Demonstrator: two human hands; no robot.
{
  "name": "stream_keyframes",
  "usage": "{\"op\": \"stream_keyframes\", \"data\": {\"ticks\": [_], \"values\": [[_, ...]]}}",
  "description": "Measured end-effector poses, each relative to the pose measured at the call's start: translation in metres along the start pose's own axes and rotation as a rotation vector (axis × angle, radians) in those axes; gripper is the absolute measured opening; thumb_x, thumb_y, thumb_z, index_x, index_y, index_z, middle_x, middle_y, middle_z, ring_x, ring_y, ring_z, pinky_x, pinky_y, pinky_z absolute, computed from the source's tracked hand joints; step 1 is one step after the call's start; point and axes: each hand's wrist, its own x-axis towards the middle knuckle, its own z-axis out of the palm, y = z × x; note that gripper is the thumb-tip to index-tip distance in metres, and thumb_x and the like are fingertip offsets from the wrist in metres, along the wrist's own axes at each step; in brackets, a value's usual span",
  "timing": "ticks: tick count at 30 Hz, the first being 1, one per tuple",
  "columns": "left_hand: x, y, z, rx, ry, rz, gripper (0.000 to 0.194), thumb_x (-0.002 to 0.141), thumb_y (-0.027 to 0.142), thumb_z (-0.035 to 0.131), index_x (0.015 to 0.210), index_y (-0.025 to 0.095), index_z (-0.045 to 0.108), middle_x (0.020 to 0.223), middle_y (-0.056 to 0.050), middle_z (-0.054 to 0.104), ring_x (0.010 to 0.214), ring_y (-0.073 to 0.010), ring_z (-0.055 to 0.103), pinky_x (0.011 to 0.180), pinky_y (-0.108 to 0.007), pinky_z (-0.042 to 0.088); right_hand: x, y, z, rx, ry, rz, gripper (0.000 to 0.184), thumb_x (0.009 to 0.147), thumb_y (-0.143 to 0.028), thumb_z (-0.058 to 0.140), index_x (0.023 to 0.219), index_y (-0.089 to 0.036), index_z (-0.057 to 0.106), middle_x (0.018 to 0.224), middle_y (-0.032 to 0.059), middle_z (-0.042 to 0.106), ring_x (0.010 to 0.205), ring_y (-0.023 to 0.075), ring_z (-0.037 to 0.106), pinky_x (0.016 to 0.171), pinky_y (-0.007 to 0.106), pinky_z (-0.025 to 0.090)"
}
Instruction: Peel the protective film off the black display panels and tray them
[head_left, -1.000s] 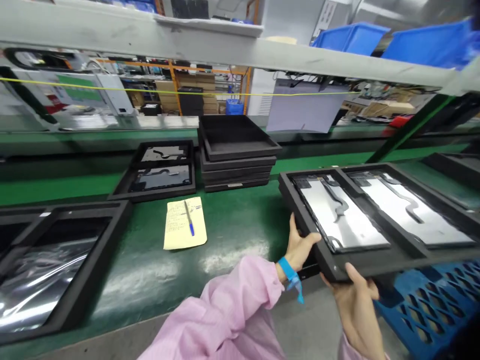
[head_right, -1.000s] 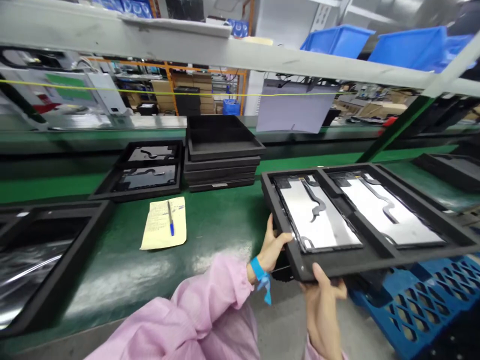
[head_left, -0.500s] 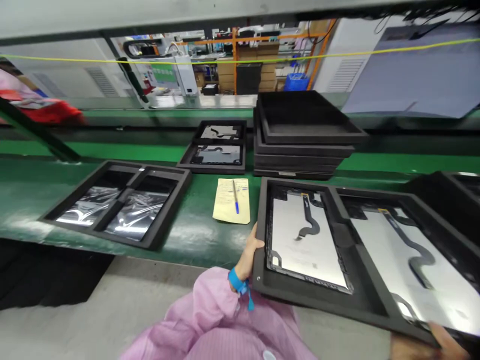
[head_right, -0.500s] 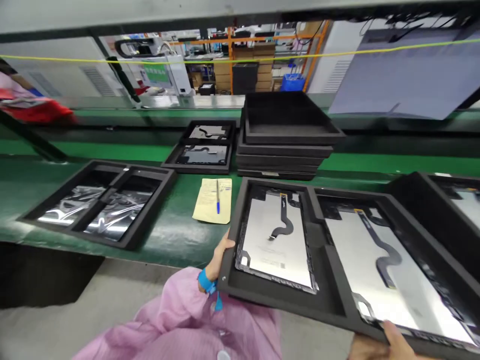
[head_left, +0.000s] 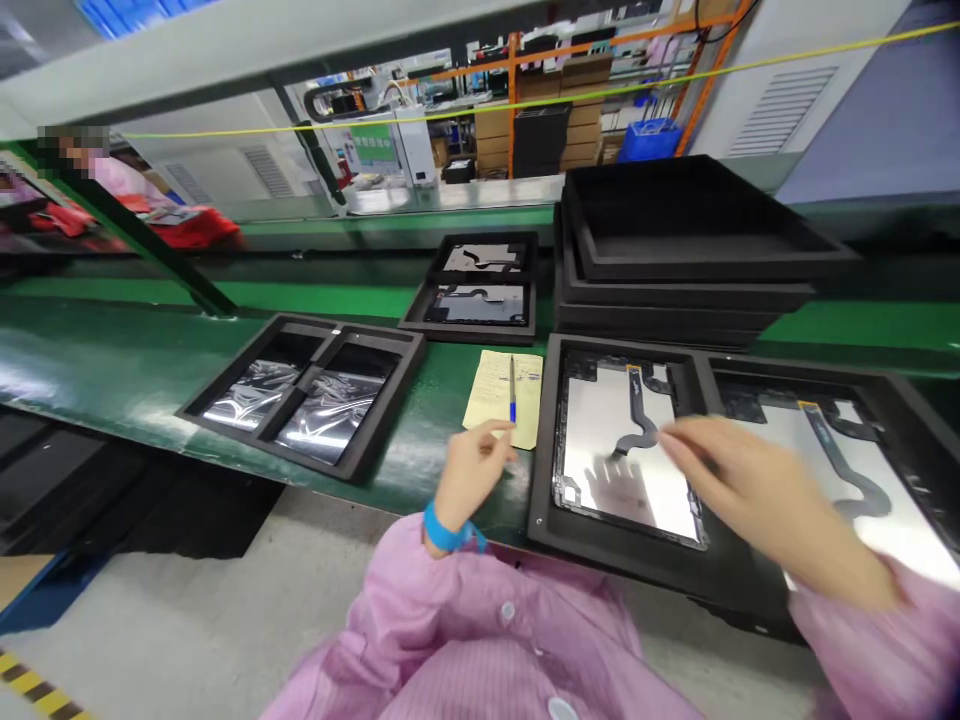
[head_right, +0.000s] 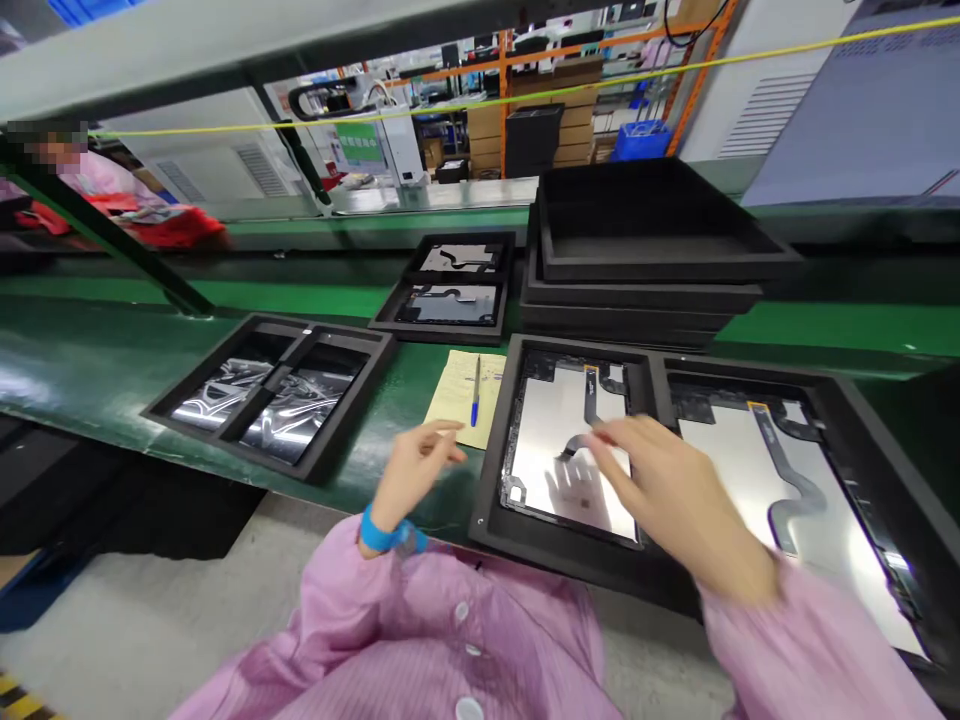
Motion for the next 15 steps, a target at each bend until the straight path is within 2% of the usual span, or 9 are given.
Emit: {"op": "stream_keyframes", "data": {"ticks": [2,3,4,6,8,10,13,15], "values": [[0.003,-0.019,-0.036,0.123,0.233,-0.016,0.032,0.084,0.030,0.050,0.110,0.019,0.065,0.107,-0.009,0.068,0.103,-0.0221,0.062,0.094,-0.035,0.045,0.052,0.003,0.020,-0.030,-0.071,-0.121,0.038,0.096,-0.040,0.034,0.094,-0.017,0.064,0.103,0.0084,0.063,0.095,0.0223,0.058,0.082,0.038,0.048],[0.004,-0.032,-0.052,0.195,0.371,-0.047,0.035,0.084,0.027,0.050,0.115,0.017,0.062,0.122,-0.012,0.061,0.120,-0.0260,0.052,0.104,-0.040,0.037,0.075,0.006,0.031,-0.051,-0.091,-0.144,0.035,0.094,-0.038,0.037,0.096,-0.016,0.065,0.107,0.0101,0.062,0.099,0.0249,0.056,0.082,0.040,0.047],[0.005,-0.046,-0.067,0.263,0.493,-0.094,0.039,0.083,0.025,0.051,0.119,0.015,0.059,0.131,-0.016,0.053,0.130,-0.0303,0.041,0.108,-0.046,0.029,0.095,0.011,0.042,-0.069,-0.095,-0.144,0.035,0.091,-0.035,0.038,0.099,-0.015,0.065,0.112,0.0119,0.060,0.102,0.0271,0.055,0.083,0.042,0.045],[0.006,-0.073,-0.088,0.372,0.636,-0.193,0.042,0.081,0.023,0.051,0.121,0.012,0.057,0.128,-0.020,0.051,0.130,-0.0368,0.037,0.106,-0.055,0.025,0.124,0.022,0.060,-0.103,-0.092,-0.100,0.038,0.088,-0.032,0.037,0.105,-0.011,0.063,0.115,0.0171,0.058,0.103,0.0311,0.053,0.080,0.045,0.044],[0.007,-0.095,-0.095,0.450,0.673,-0.259,0.039,0.081,0.021,0.052,0.119,0.011,0.059,0.115,-0.020,0.057,0.119,-0.0384,0.045,0.100,-0.057,0.030,0.139,0.035,0.073,-0.122,-0.093,-0.035,0.042,0.088,-0.033,0.035,0.107,-0.007,0.061,0.111,0.0207,0.057,0.099,0.0337,0.053,0.076,0.045,0.042],[0.007,-0.106,-0.092,0.504,0.662,-0.276,0.036,0.082,0.020,0.051,0.115,0.011,0.062,0.106,-0.019,0.060,0.111,-0.0373,0.050,0.096,-0.056,0.033,0.142,0.043,0.081,-0.118,-0.111,0.016,0.043,0.088,-0.036,0.036,0.106,-0.006,0.060,0.107,0.0209,0.058,0.097,0.0344,0.052,0.076,0.043,0.040],[0.007,-0.108,-0.075,0.532,0.621,-0.237,0.034,0.084,0.021,0.050,0.112,0.009,0.063,0.104,-0.019,0.060,0.107,-0.0353,0.052,0.093,-0.051,0.037,0.142,0.042,0.086,-0.065,-0.177,0.051,0.040,0.092,-0.042,0.040,0.105,-0.009,0.060,0.103,0.0167,0.060,0.096,0.0312,0.054,0.079,0.039,0.038],[0.005,-0.103,-0.060,0.511,0.579,-0.189,0.033,0.083,0.023,0.052,0.111,0.011,0.064,0.103,-0.018,0.061,0.105,-0.0332,0.054,0.092,-0.047,0.040,0.144,0.038,0.083,-0.013,-0.237,0.077,0.038,0.093,-0.045,0.042,0.096,-0.013,0.062,0.100,0.0134,0.062,0.095,0.0280,0.056,0.079,0.036,0.038]]}}
